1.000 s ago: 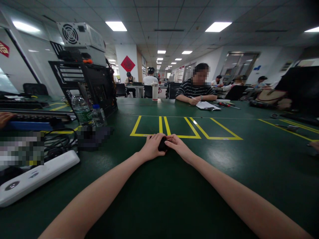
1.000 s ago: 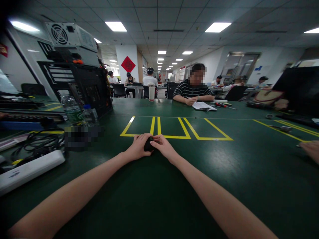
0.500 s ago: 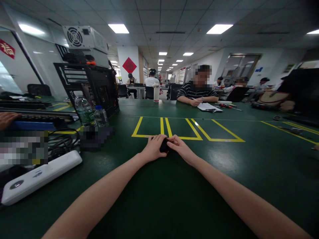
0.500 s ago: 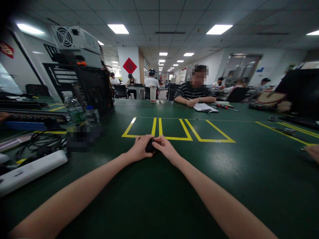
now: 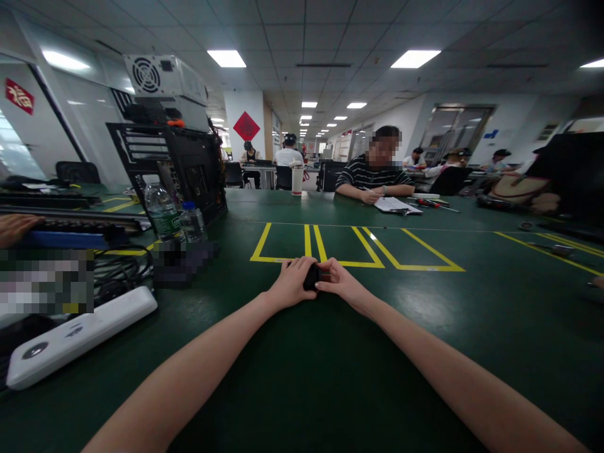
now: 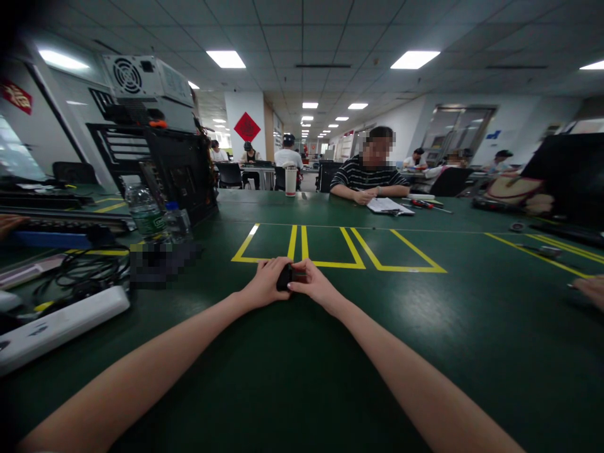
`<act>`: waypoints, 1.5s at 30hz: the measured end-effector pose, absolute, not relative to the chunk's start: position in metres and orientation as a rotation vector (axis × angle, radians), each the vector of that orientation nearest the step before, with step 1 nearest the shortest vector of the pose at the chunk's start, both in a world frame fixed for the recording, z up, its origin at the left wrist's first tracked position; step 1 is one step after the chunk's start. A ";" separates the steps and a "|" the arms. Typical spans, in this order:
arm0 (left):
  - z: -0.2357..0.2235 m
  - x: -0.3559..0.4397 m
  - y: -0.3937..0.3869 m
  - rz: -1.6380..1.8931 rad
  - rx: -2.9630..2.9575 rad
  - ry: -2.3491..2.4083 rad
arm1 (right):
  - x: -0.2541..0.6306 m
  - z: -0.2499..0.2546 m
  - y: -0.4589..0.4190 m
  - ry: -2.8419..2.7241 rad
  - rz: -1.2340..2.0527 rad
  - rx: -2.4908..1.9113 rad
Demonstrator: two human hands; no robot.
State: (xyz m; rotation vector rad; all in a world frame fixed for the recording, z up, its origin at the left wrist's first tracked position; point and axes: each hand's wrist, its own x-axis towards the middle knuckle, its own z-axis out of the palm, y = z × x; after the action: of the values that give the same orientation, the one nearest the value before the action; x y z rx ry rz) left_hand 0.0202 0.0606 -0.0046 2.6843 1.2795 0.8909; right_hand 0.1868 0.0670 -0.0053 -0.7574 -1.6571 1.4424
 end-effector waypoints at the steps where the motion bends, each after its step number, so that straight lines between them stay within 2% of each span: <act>1: -0.004 0.020 0.060 0.892 2.684 1.276 | 0.186 -0.006 0.067 -1.651 1.430 -0.772; 9: -0.004 0.020 0.060 0.902 2.676 1.272 | 0.185 -0.009 0.070 -1.629 1.364 -0.907; 17: -0.006 0.019 0.062 0.911 2.692 1.268 | 0.187 -0.009 0.068 -1.654 1.439 -0.739; 24: -0.004 0.020 0.059 0.905 2.681 1.263 | 0.183 -0.010 0.069 -1.632 1.290 -0.897; 33: 0.000 0.020 0.058 0.871 2.644 1.288 | 0.186 -0.005 0.064 -1.656 1.427 -0.763; 45: -0.006 0.021 0.062 0.915 2.660 1.291 | 0.183 -0.012 0.069 -1.727 1.200 -0.907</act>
State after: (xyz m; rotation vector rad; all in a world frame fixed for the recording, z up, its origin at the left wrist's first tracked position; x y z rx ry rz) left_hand 0.0209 0.0624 -0.0058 2.6597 1.2911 0.9147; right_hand 0.1827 0.0687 -0.0121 -0.9074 -1.7268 1.1996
